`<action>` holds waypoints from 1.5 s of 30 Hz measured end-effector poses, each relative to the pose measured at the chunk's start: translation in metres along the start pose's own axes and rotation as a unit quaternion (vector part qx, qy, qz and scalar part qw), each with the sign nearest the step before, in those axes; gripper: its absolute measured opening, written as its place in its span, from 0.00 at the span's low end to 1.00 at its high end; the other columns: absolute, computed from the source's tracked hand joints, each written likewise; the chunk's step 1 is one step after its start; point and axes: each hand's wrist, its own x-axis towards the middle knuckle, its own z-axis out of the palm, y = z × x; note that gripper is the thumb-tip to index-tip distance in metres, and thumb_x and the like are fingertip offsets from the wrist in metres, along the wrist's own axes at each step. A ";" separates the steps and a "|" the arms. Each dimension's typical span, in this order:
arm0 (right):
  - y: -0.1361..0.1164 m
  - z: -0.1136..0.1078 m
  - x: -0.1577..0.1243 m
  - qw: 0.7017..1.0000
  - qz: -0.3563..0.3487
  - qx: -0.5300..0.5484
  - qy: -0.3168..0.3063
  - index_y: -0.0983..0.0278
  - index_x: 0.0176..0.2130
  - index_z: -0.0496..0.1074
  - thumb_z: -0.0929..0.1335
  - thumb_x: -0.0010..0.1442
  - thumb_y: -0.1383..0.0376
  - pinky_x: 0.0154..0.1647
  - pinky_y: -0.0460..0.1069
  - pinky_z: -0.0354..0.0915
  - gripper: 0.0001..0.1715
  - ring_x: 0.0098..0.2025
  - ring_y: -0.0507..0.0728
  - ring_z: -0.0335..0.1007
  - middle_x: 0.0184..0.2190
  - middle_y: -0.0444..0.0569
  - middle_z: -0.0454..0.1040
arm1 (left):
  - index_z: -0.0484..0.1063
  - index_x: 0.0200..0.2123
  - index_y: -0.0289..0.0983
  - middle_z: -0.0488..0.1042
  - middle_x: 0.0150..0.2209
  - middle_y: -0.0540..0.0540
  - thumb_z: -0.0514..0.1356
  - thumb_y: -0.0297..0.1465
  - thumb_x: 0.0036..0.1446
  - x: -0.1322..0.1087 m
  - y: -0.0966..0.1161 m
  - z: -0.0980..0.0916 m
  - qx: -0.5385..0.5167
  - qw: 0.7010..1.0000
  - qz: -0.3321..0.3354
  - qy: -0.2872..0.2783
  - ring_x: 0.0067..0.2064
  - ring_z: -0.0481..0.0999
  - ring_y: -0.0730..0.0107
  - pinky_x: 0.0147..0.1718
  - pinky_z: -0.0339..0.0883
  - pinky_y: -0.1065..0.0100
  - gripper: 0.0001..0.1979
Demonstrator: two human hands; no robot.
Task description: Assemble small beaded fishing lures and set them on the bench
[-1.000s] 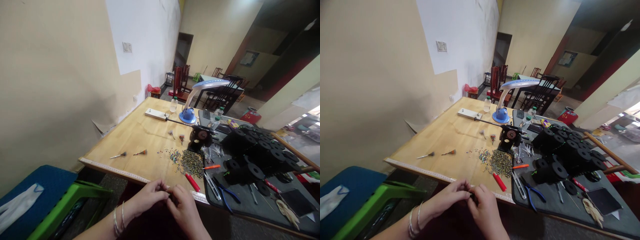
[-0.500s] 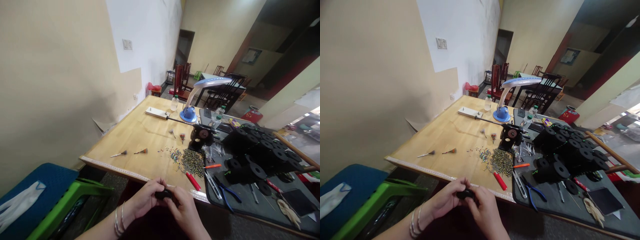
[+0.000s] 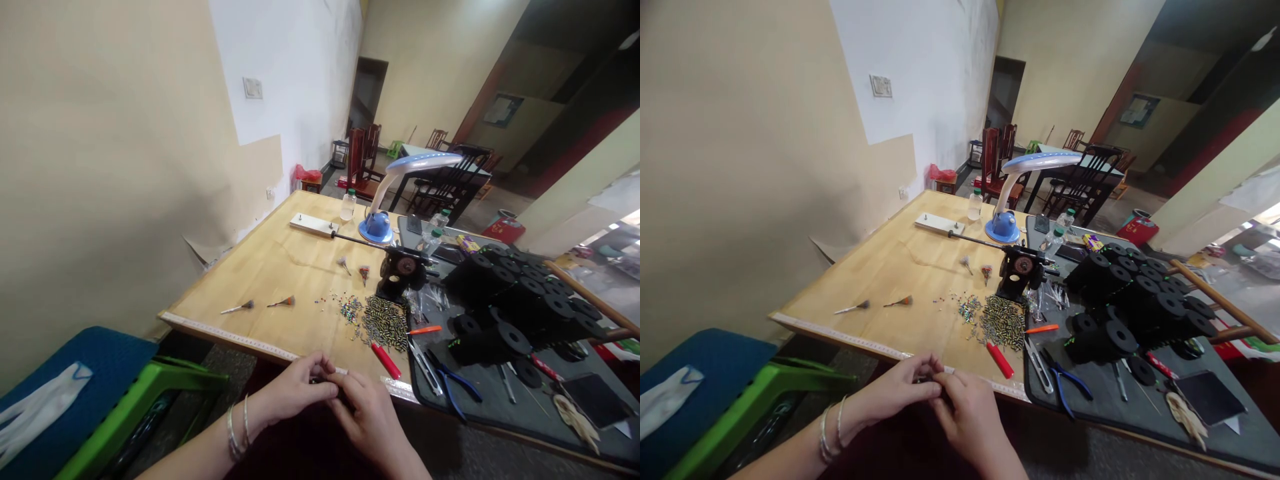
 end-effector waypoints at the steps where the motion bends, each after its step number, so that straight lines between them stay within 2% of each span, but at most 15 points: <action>1: 0.002 -0.002 -0.001 0.999 0.009 0.031 0.001 0.61 0.49 0.71 0.65 0.61 0.67 0.35 0.48 0.66 0.15 0.36 0.58 0.74 0.37 0.51 0.78 | 0.69 0.33 0.36 0.74 0.32 0.50 0.65 0.26 0.44 0.000 0.000 0.001 -0.029 0.999 -0.015 0.000 0.38 0.72 0.66 0.39 0.63 0.66 0.11; 4: 0.008 -0.004 -0.007 0.994 0.038 0.101 0.023 0.61 0.47 0.71 0.63 0.64 0.66 0.38 0.48 0.66 0.13 0.37 0.57 0.74 0.36 0.50 0.78 | 0.67 0.35 0.37 0.75 0.35 0.49 0.62 0.24 0.43 -0.002 0.002 0.002 -0.148 0.986 -0.072 -0.008 0.39 0.74 0.66 0.41 0.65 0.62 0.13; 6: 0.012 -0.002 -0.010 0.993 0.039 0.108 0.022 0.60 0.48 0.72 0.64 0.63 0.63 0.36 0.48 0.66 0.13 0.34 0.57 0.73 0.33 0.48 0.77 | 0.67 0.35 0.37 0.75 0.36 0.47 0.62 0.24 0.43 -0.003 0.002 0.004 -0.212 0.974 -0.077 -0.024 0.40 0.75 0.64 0.44 0.65 0.59 0.13; 9: 0.014 0.006 -0.012 0.996 0.017 0.084 0.010 0.59 0.51 0.70 0.68 0.60 0.62 0.32 0.48 0.66 0.19 0.30 0.57 0.73 0.29 0.46 0.77 | 0.67 0.35 0.37 0.75 0.34 0.47 0.61 0.25 0.43 -0.003 0.000 0.006 -0.258 0.962 -0.072 -0.042 0.39 0.75 0.63 0.42 0.65 0.61 0.13; 11: 0.014 0.012 -0.011 0.998 0.001 0.061 0.017 0.60 0.49 0.71 0.66 0.60 0.66 0.35 0.48 0.67 0.15 0.34 0.57 0.74 0.34 0.48 0.79 | 0.67 0.36 0.37 0.75 0.34 0.48 0.62 0.26 0.43 -0.002 -0.002 0.007 -0.244 0.966 -0.077 -0.042 0.38 0.74 0.65 0.39 0.65 0.63 0.13; 14: 0.014 0.016 -0.008 1.000 -0.008 0.002 0.029 0.61 0.46 0.72 0.63 0.61 0.71 0.36 0.48 0.67 0.14 0.36 0.58 0.75 0.36 0.52 0.79 | 0.69 0.34 0.37 0.74 0.33 0.50 0.65 0.28 0.44 0.000 -0.005 0.004 -0.100 0.994 -0.043 -0.002 0.37 0.72 0.67 0.39 0.63 0.65 0.12; 17: 0.012 0.012 -0.007 1.000 -0.007 -0.007 0.017 0.61 0.50 0.71 0.64 0.61 0.70 0.37 0.49 0.67 0.17 0.38 0.59 0.75 0.38 0.53 0.79 | 0.69 0.33 0.36 0.75 0.31 0.51 0.68 0.28 0.43 0.001 -0.005 0.000 0.006 1.000 0.003 0.020 0.37 0.72 0.67 0.39 0.62 0.66 0.13; 21: 0.011 0.004 -0.006 0.999 0.017 0.041 0.006 0.60 0.52 0.68 0.69 0.58 0.67 0.41 0.50 0.67 0.22 0.42 0.60 0.75 0.42 0.52 0.79 | 0.69 0.34 0.37 0.77 0.35 0.49 0.65 0.25 0.44 -0.001 -0.003 -0.001 -0.047 0.999 -0.027 -0.007 0.41 0.73 0.65 0.42 0.62 0.65 0.12; 27: 0.012 0.010 -0.007 0.998 0.016 0.056 -0.006 0.58 0.45 0.74 0.69 0.58 0.68 0.39 0.49 0.67 0.14 0.39 0.59 0.75 0.37 0.49 0.79 | 0.69 0.36 0.36 0.76 0.35 0.48 0.60 0.23 0.43 -0.003 -0.005 0.002 -0.174 0.979 -0.098 -0.038 0.39 0.73 0.66 0.38 0.65 0.65 0.13; 32: 0.012 0.018 -0.008 0.999 -0.007 0.033 0.026 0.60 0.51 0.71 0.68 0.59 0.69 0.36 0.48 0.67 0.20 0.36 0.58 0.74 0.34 0.50 0.78 | 0.68 0.36 0.37 0.73 0.31 0.51 0.66 0.25 0.43 -0.002 -0.006 0.004 -0.158 0.985 -0.067 -0.008 0.34 0.72 0.70 0.38 0.65 0.66 0.15; 37: 0.016 0.017 -0.009 0.999 0.006 0.032 0.040 0.60 0.49 0.72 0.67 0.59 0.71 0.37 0.49 0.67 0.18 0.35 0.58 0.73 0.33 0.49 0.77 | 0.68 0.35 0.37 0.74 0.33 0.49 0.62 0.26 0.44 -0.001 -0.007 0.005 -0.250 0.964 -0.088 -0.019 0.36 0.73 0.68 0.39 0.66 0.63 0.12; 39: 0.017 0.017 -0.009 0.999 0.003 0.026 0.036 0.61 0.48 0.72 0.66 0.59 0.71 0.36 0.49 0.67 0.16 0.34 0.58 0.73 0.32 0.49 0.78 | 0.68 0.36 0.37 0.74 0.35 0.48 0.62 0.26 0.44 -0.001 -0.008 0.005 -0.227 0.970 -0.089 -0.018 0.37 0.73 0.67 0.40 0.66 0.63 0.12; 43: 0.016 0.015 -0.007 0.999 -0.008 0.020 0.035 0.62 0.45 0.73 0.65 0.61 0.69 0.34 0.49 0.67 0.12 0.34 0.59 0.74 0.33 0.51 0.79 | 0.69 0.35 0.35 0.74 0.32 0.50 0.65 0.28 0.46 0.000 -0.009 0.003 -0.092 0.994 -0.056 0.009 0.35 0.72 0.69 0.35 0.62 0.68 0.11; 45: 0.015 0.013 -0.007 0.999 -0.013 0.037 0.033 0.62 0.47 0.71 0.64 0.62 0.69 0.36 0.48 0.67 0.14 0.36 0.58 0.75 0.36 0.51 0.79 | 0.69 0.34 0.35 0.73 0.31 0.51 0.65 0.28 0.47 0.000 -0.009 0.002 -0.103 0.993 -0.057 0.000 0.35 0.72 0.70 0.35 0.62 0.69 0.10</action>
